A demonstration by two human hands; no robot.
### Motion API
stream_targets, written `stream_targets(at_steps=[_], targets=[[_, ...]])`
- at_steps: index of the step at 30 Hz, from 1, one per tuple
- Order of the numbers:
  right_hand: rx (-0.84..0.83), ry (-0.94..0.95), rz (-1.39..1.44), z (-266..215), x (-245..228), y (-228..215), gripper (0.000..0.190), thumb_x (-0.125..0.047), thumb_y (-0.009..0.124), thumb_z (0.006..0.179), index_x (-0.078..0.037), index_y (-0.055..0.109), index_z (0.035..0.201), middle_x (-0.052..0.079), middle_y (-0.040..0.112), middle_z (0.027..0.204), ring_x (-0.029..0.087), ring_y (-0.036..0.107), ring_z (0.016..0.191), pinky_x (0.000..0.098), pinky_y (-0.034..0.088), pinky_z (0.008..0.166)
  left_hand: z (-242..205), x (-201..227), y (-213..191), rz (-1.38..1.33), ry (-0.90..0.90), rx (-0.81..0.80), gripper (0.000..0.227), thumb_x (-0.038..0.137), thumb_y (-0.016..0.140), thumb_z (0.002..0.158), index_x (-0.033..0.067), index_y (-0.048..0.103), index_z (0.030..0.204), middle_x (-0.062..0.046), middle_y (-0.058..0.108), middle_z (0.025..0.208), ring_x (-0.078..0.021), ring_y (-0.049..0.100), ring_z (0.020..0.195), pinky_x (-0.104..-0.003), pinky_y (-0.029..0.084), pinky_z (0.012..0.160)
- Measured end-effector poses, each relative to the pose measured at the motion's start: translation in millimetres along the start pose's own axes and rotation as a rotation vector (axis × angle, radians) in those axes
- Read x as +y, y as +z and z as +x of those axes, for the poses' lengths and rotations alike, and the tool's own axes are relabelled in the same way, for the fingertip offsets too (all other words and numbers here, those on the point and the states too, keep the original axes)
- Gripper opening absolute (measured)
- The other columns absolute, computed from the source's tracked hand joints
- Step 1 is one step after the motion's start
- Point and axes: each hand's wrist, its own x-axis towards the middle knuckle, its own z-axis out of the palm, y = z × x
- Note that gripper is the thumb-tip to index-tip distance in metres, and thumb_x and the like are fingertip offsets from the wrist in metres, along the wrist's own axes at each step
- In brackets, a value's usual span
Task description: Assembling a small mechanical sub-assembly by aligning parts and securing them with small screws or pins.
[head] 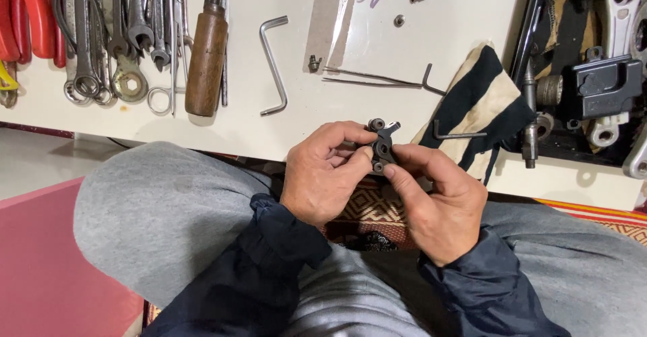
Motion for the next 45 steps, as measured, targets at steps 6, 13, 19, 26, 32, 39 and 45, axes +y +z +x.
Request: stream_targets(at_steps=[6, 13, 19, 26, 32, 39, 45], targets=[[0.032, -0.086, -0.006, 1.6, -8.7, -1.4, 0.023, 0.002, 0.085, 0.083, -0.001, 0.078, 0.104, 0.013, 0.072, 0.073, 0.013, 0.066, 0.068, 0.0315, 0.057, 0.063, -0.6, -0.4, 0.9, 0.006, -0.004, 0.018, 0.014, 0.001, 0.071, 0.085, 0.0039, 0.076, 0.098, -0.019, 0.074, 0.103, -0.0242, 0.078, 0.083, -0.031, 0.068, 0.063], [0.023, -0.100, 0.023, 2.6, -7.6, -1.0, 0.022, 0.003, 0.084, 0.083, 0.000, 0.078, 0.103, 0.013, 0.071, 0.073, 0.014, 0.066, 0.068, 0.0324, 0.057, 0.063, 0.3, 0.2, 0.1, 0.013, -0.005, 0.026, 0.014, 0.002, 0.072, 0.084, 0.0035, 0.076, 0.098, -0.019, 0.074, 0.104, -0.0242, 0.079, 0.082, -0.031, 0.068, 0.063], [0.013, -0.164, -0.027, 1.9, -13.6, -1.0, 0.019, 0.004, 0.082, 0.084, 0.000, 0.078, 0.102, 0.016, 0.072, 0.082, 0.016, 0.066, 0.075, 0.0344, 0.055, 0.067, 0.3, -1.1, 0.0, -0.002, 0.029, 0.018, 0.015, 0.000, 0.070, 0.085, 0.0023, 0.075, 0.098, -0.020, 0.074, 0.103, -0.0249, 0.078, 0.081, -0.031, 0.067, 0.062], [0.007, -0.226, -0.104, 2.9, -13.9, -1.4, 0.019, 0.002, 0.083, 0.085, -0.001, 0.078, 0.104, 0.016, 0.073, 0.086, 0.023, 0.071, 0.079, 0.0373, 0.056, 0.068, 0.8, -2.5, 0.6, -0.012, 0.051, 0.015, 0.014, 0.000, 0.070, 0.086, 0.0024, 0.075, 0.099, -0.020, 0.073, 0.103, -0.0250, 0.078, 0.082, -0.031, 0.067, 0.063], [0.016, -0.267, -0.122, 4.7, -17.5, 0.4, 0.017, 0.003, 0.082, 0.086, -0.001, 0.079, 0.103, 0.017, 0.073, 0.088, 0.027, 0.073, 0.081, 0.0386, 0.056, 0.069, 0.1, -2.1, 0.1, -0.002, 0.052, 0.027, 0.013, 0.001, 0.072, 0.085, 0.0031, 0.075, 0.097, -0.018, 0.074, 0.103, -0.0233, 0.078, 0.082, -0.030, 0.067, 0.063], [0.018, -0.306, -0.139, 4.9, -18.0, 1.9, 0.016, 0.005, 0.081, 0.087, 0.000, 0.079, 0.101, 0.017, 0.073, 0.088, 0.029, 0.073, 0.080, 0.0386, 0.056, 0.067, 0.5, -2.3, -0.2, 0.005, 0.064, 0.022, 0.013, 0.002, 0.072, 0.085, 0.0033, 0.075, 0.098, -0.019, 0.074, 0.102, -0.0242, 0.078, 0.081, -0.030, 0.067, 0.062], [0.025, -0.369, -0.170, 3.4, -16.6, 4.4, 0.014, 0.007, 0.080, 0.087, 0.001, 0.079, 0.100, 0.018, 0.073, 0.090, 0.032, 0.073, 0.080, 0.0405, 0.057, 0.069, 0.4, -4.2, -0.2, -0.004, 0.066, 0.032, 0.012, 0.003, 0.074, 0.085, 0.0033, 0.075, 0.097, -0.018, 0.074, 0.103, -0.0238, 0.078, 0.082, -0.031, 0.067, 0.063]])
